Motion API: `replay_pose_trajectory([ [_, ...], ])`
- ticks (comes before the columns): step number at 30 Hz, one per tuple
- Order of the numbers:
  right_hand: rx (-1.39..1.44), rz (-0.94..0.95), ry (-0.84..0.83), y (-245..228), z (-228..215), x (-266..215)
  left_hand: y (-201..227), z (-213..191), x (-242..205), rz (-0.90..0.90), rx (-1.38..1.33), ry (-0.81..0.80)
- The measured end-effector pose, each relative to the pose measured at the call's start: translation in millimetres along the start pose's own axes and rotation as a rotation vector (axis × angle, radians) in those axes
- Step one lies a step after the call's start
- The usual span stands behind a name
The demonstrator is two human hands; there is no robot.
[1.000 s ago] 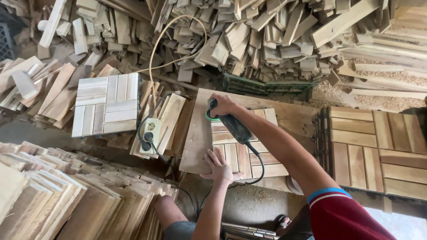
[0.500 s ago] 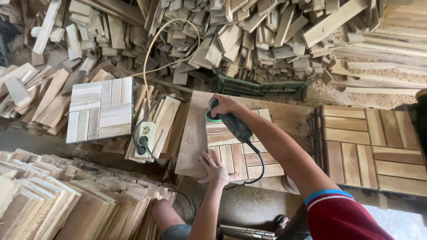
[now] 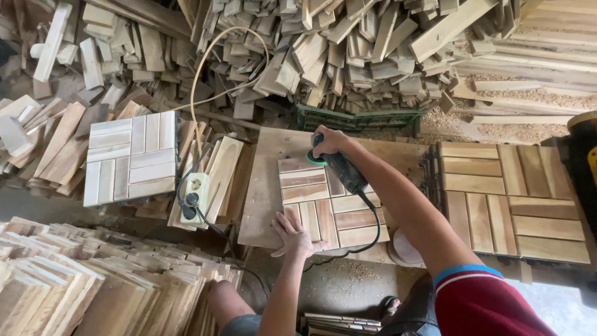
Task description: Sanding the surface of wooden floor or wall tiles using a handheld power sander to achieve a smooth finish.
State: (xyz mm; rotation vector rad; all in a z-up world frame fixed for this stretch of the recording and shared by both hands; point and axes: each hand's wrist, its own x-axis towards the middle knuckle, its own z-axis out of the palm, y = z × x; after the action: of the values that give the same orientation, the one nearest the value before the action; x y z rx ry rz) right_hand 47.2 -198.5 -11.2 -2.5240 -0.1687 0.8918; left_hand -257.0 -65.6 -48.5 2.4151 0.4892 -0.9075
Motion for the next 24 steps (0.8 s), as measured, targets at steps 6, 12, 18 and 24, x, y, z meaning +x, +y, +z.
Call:
replay_pose_trajectory([
  [6,0.019,0.074,0.084,20,-27,-52,0,-2,1,-0.014,0.002,-0.023],
  [12,-0.022,0.116,0.182,66,-43,-61,1,-2,5,-0.039,0.017,-0.046],
  [18,0.011,0.150,0.229,87,-52,-63,3,1,6,-0.052,0.042,-0.035],
  [24,-0.006,0.137,0.210,109,-50,-27,4,-4,4,-0.057,0.061,-0.050],
])
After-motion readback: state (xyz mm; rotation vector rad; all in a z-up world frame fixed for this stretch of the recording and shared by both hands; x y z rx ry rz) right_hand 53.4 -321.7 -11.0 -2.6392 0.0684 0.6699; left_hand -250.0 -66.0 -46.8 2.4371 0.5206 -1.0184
